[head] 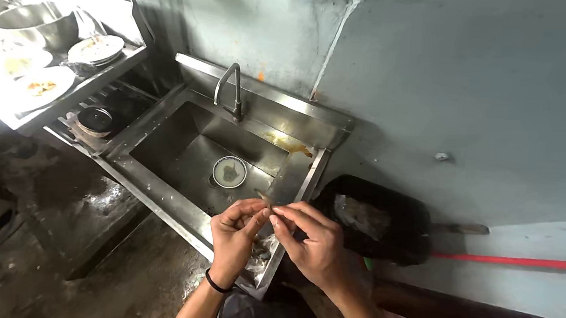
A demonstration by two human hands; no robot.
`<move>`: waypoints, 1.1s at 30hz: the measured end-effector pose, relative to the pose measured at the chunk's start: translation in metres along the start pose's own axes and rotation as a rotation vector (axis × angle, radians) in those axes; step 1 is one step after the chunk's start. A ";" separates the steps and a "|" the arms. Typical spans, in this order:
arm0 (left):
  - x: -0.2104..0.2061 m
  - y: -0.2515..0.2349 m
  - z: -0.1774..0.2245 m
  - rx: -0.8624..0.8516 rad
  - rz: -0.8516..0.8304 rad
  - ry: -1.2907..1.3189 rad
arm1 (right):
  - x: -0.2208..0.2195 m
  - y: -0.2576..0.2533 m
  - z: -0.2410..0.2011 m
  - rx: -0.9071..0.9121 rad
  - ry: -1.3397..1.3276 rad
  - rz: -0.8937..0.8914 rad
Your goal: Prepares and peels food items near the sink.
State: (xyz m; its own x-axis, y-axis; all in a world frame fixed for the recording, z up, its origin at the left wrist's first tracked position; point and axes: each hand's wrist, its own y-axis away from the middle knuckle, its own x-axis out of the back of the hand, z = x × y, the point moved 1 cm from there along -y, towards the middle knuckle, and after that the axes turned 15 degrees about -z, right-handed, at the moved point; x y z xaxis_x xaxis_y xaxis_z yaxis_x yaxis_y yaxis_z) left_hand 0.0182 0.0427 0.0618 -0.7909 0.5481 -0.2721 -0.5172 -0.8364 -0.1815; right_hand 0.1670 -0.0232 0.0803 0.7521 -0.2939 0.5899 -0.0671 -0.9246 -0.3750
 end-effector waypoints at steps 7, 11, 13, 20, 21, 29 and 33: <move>0.002 0.003 -0.003 0.042 -0.021 0.075 | -0.005 0.002 -0.007 -0.109 0.006 0.037; 0.001 0.007 -0.007 0.056 0.000 0.077 | -0.010 0.007 -0.008 -0.119 0.108 0.064; -0.003 0.009 -0.007 0.067 0.031 0.051 | -0.014 0.010 -0.006 -0.091 0.163 0.075; -0.003 0.007 -0.012 0.162 0.081 0.028 | -0.020 0.014 0.000 -0.050 0.206 0.013; -0.002 0.007 -0.012 0.187 0.081 0.045 | -0.021 0.014 0.000 -0.049 0.196 0.005; 0.006 0.009 -0.010 0.236 0.004 0.235 | -0.018 0.016 -0.002 -0.069 0.032 -0.049; 0.007 0.011 -0.006 0.134 -0.029 0.167 | -0.012 0.019 -0.007 -0.136 -0.064 -0.040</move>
State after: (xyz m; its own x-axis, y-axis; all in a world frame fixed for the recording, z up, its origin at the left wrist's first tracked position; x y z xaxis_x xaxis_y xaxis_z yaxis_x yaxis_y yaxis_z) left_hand 0.0094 0.0376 0.0519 -0.7155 0.5555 -0.4236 -0.5868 -0.8069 -0.0670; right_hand 0.1520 -0.0387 0.0714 0.7962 -0.2441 0.5536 -0.1210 -0.9608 -0.2495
